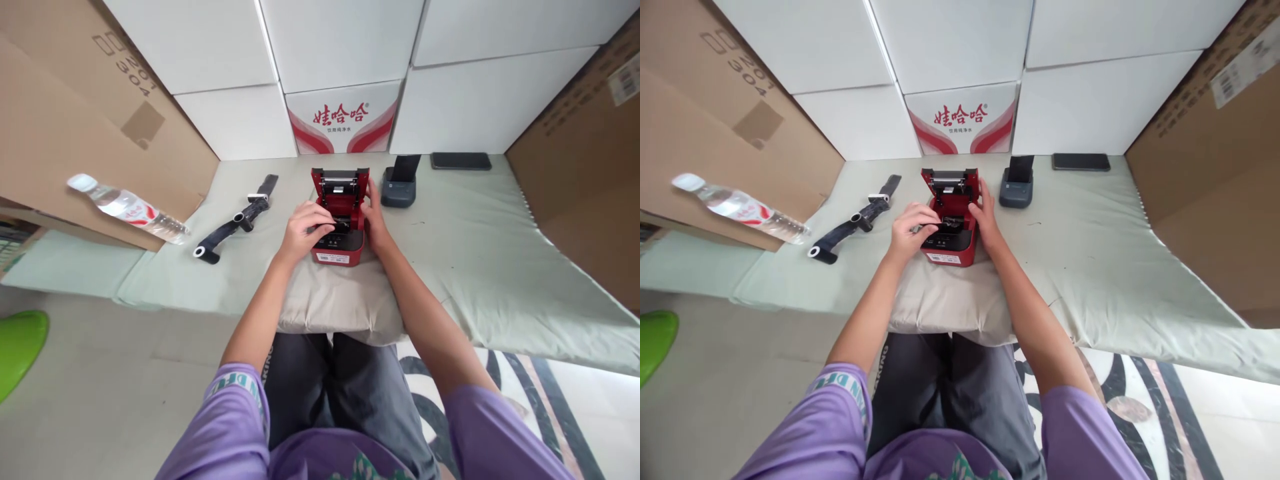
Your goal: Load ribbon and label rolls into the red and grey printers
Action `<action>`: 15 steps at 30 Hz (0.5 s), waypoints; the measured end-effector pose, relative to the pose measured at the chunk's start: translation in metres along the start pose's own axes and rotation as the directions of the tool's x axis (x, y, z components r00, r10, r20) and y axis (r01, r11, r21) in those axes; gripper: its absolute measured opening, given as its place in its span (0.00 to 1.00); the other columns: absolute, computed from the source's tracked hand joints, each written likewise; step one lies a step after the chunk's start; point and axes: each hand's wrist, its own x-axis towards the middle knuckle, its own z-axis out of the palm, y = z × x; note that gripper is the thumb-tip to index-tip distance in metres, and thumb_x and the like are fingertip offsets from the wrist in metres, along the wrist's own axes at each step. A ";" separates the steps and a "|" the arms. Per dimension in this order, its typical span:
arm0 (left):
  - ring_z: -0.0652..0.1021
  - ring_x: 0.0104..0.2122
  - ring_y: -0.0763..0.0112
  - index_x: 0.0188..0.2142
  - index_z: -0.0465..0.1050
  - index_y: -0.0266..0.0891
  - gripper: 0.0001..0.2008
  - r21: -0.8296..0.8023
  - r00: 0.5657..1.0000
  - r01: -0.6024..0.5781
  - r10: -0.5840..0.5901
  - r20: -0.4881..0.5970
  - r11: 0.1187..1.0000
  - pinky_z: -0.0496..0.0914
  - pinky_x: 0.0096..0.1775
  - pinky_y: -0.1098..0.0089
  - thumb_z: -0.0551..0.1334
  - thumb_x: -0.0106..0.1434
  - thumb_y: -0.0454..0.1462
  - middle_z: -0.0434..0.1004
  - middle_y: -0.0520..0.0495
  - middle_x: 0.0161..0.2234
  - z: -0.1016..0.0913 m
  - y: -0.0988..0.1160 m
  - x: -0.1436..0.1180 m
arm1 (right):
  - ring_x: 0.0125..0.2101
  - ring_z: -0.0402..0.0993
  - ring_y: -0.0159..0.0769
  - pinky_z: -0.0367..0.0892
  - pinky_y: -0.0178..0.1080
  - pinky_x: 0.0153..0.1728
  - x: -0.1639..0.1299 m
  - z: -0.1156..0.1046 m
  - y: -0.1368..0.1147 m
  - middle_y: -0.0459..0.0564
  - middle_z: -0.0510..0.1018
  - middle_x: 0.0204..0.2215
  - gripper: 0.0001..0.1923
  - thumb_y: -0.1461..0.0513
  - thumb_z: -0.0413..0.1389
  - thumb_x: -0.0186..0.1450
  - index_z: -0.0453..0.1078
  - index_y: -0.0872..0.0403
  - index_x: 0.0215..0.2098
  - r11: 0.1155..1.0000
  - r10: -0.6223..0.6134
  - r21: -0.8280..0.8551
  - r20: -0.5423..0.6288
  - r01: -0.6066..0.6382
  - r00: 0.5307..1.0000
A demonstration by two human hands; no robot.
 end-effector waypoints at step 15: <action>0.76 0.41 0.63 0.35 0.83 0.52 0.25 0.094 0.989 0.022 -0.007 -0.148 0.995 0.72 0.51 0.55 0.55 0.76 0.59 0.78 0.48 0.37 0.008 0.009 -0.030 | 0.73 0.63 0.56 0.60 0.60 0.75 -0.021 0.018 -0.041 0.48 0.67 0.71 0.39 0.24 0.52 0.59 0.67 0.42 0.50 0.995 0.033 -0.091 -0.117 -0.044 0.993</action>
